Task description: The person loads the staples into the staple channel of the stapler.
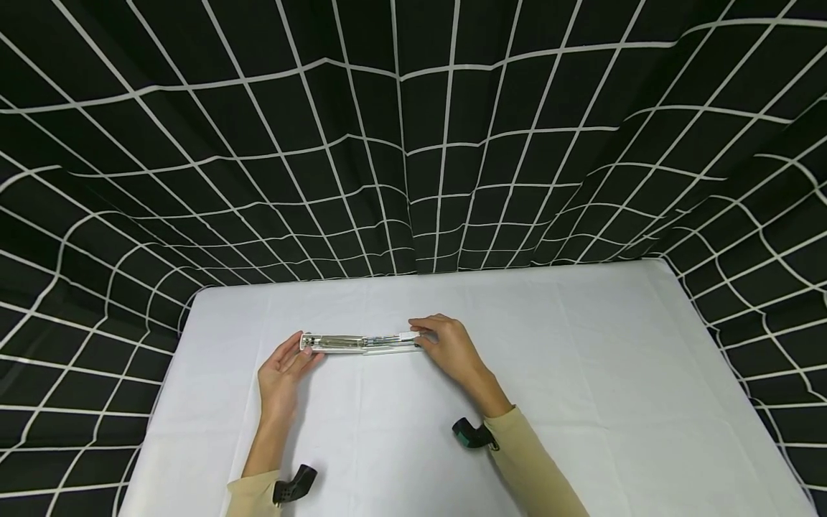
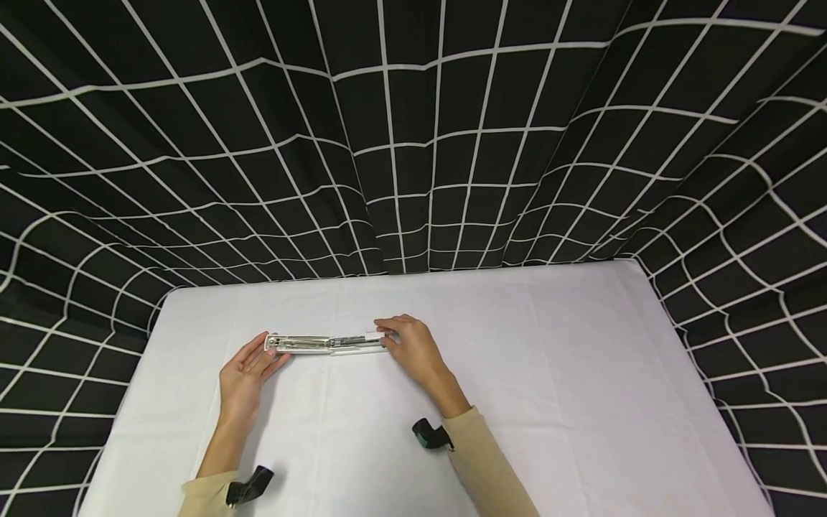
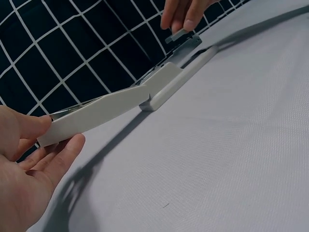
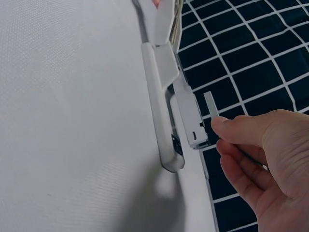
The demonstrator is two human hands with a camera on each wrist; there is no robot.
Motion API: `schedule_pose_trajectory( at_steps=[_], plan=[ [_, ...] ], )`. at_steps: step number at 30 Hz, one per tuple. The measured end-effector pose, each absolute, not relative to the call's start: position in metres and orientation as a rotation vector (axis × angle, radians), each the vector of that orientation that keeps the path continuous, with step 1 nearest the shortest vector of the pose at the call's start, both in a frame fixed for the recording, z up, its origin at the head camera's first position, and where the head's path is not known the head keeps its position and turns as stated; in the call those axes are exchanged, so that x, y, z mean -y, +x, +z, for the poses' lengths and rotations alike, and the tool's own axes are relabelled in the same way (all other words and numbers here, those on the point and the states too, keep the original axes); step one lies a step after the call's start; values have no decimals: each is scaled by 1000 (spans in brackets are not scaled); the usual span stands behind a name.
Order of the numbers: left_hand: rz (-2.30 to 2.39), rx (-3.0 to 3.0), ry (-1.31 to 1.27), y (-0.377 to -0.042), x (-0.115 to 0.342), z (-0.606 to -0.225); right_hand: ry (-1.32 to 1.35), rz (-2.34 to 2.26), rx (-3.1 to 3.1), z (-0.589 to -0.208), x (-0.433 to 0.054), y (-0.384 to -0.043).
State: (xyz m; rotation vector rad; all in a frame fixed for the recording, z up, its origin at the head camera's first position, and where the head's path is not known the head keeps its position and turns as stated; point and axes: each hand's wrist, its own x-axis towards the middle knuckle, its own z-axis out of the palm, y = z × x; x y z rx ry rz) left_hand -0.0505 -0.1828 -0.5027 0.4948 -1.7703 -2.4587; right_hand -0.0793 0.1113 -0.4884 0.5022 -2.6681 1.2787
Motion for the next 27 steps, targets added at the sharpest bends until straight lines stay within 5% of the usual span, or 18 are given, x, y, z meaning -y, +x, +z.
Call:
schedule_pose_trajectory(
  at_steps=[27],
  plan=[
    [-2462,1780,455,-50,183,-505,491,1358,2643,-503,-108,-78]
  ],
)
